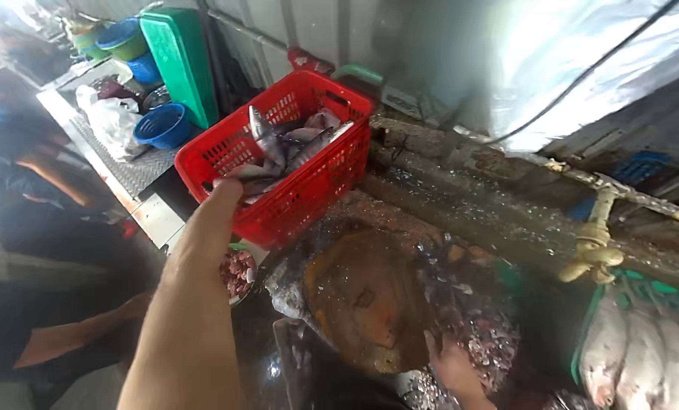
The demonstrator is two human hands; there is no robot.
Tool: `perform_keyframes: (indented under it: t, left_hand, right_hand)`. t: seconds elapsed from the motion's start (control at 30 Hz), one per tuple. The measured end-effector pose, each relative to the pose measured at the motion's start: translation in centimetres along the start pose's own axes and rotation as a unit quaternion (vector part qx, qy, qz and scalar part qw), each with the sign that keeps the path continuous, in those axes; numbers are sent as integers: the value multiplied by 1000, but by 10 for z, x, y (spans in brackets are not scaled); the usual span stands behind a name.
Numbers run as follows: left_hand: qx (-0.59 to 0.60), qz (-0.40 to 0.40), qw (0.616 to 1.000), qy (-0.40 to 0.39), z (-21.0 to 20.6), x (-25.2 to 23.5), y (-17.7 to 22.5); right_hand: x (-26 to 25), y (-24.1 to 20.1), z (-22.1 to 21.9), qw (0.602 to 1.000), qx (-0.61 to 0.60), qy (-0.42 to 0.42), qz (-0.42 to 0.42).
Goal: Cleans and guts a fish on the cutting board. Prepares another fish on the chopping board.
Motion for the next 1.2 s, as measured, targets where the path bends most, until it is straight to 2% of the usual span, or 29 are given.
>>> perform_keyframes:
  t: [0.03, 0.07, 0.13, 0.17, 0.3, 0.37, 0.43, 0.5, 0.6, 0.67, 0.73, 0.8, 0.93, 1.07, 1.2]
  left_hand:
    - [-171, -48, 983, 39, -11, -31, -5]
    - [-287, -101, 946, 112, -23, -60, -15]
    - [-421, -116, 891, 124, -11, -77, -18]
    - [-443, -110, 881, 128, -1, -65, -18]
    - [-377, -110, 895, 214, 8, 62, -44]
    - [-299, -133, 912, 246, -15, 114, -70]
    - [-208, -162, 938, 224, -55, 139, -88]
    - [-120, -213, 954, 172, -116, 142, -87]
    - [-16, -259, 962, 78, -238, 123, -49]
    - [-33, -251, 967, 26, -324, 108, -20]
    - [-79, -254, 964, 4, -401, 94, -2]
    - [-77, -299, 951, 10, -451, 87, 7]
    - [-105, -425, 897, 71, -474, 54, 25]
    - [-40, -437, 898, 28, -469, 10, 36]
    - [-22, -449, 892, 42, -468, 4, 40]
  right_hand:
    - [4, 4, 0, 1000, -1, -3, -8]
    - [4, 5, 1, 1000, -2, -3, -8]
    - [0, 5, 0, 1000, -19, 9, 4]
    - [0, 7, -4, 999, -36, 14, 12]
    - [5, 6, -12, 989, -130, 47, 59]
    - [5, 1, -15, 983, -162, 38, 71]
    - [7, -12, -11, 981, -186, -35, 42]
    - [15, -29, -12, 965, -243, -92, 35]
    - [26, -43, -19, 939, -331, -59, 77]
    - [32, -45, -17, 937, -341, -43, 68]
    - [34, -44, -17, 947, -310, -70, 39]
    - [40, -39, -20, 955, -279, -96, 22]
    - [53, -20, -41, 955, -270, -122, 7]
    - [67, -14, -63, 948, -290, -131, 7]
    - [78, -22, -74, 950, -281, -135, 0]
Point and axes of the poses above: each hand's wrist, its own x-axis away from the middle knuckle, its own z-axis out of the back of the hand, y = z × x, the point moved 4 cm from there along -x, towards the middle knuckle, and after that the axes turned 3 degrees about -y, right-handed, at the moved point
